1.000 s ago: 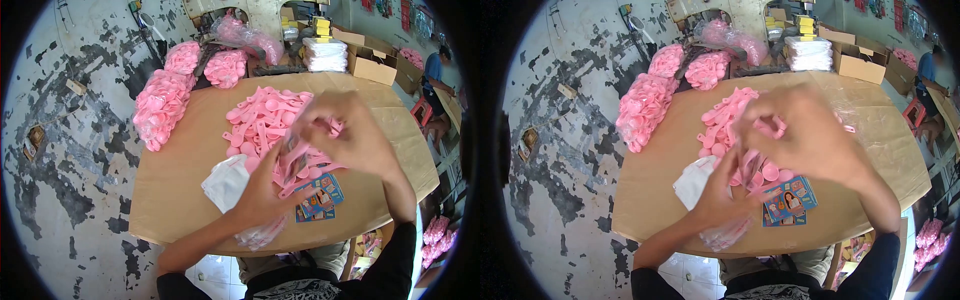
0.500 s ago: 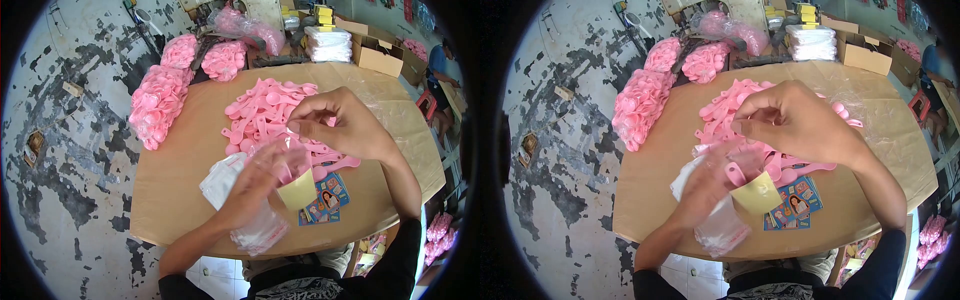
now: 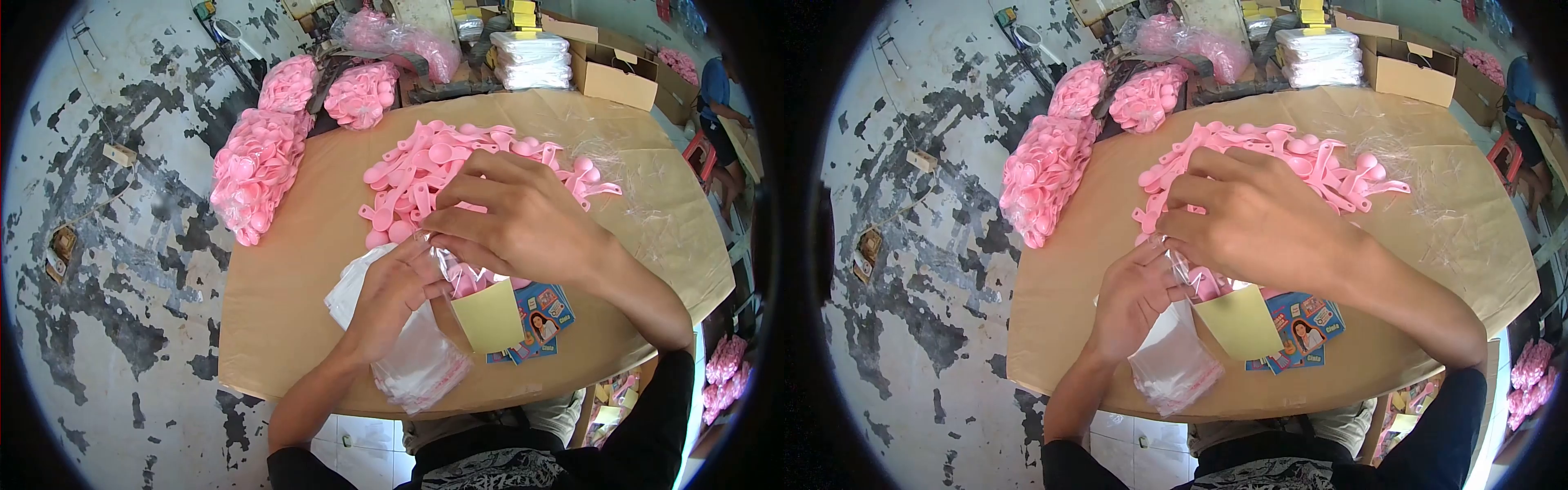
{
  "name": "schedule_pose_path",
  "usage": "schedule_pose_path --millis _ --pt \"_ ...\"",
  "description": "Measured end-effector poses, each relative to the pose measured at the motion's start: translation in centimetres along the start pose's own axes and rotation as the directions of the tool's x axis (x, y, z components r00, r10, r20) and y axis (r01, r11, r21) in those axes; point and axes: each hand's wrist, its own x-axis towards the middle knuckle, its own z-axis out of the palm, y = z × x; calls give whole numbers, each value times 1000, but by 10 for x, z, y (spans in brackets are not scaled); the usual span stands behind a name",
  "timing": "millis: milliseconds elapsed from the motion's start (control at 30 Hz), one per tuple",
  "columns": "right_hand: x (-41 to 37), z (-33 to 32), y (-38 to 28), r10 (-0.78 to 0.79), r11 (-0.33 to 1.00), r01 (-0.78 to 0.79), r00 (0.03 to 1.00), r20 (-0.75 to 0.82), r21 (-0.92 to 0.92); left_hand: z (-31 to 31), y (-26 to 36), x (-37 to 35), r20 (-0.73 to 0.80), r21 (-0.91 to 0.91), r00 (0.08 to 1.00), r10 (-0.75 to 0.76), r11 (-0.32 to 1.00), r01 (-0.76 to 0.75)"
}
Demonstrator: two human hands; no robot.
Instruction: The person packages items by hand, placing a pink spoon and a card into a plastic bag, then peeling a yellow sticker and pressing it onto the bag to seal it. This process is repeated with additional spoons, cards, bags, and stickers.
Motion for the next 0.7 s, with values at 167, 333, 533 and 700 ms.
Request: schedule_pose_path --millis 167,333,533,700 --pt "0 -1 -2 15 1000 -15 1000 4 22 10 7 0 -37 276 998 -52 959 61" --pt "-2 1 -1 21 997 -26 998 61 77 9 8 1 -40 292 996 -86 952 94" --pt "-2 -4 -5 121 982 -141 980 157 124 7 -3 -2 -15 503 999 -44 863 45" --pt "-4 0 -1 358 872 -385 923 145 303 9 -1 0 76 601 997 10 798 -54"
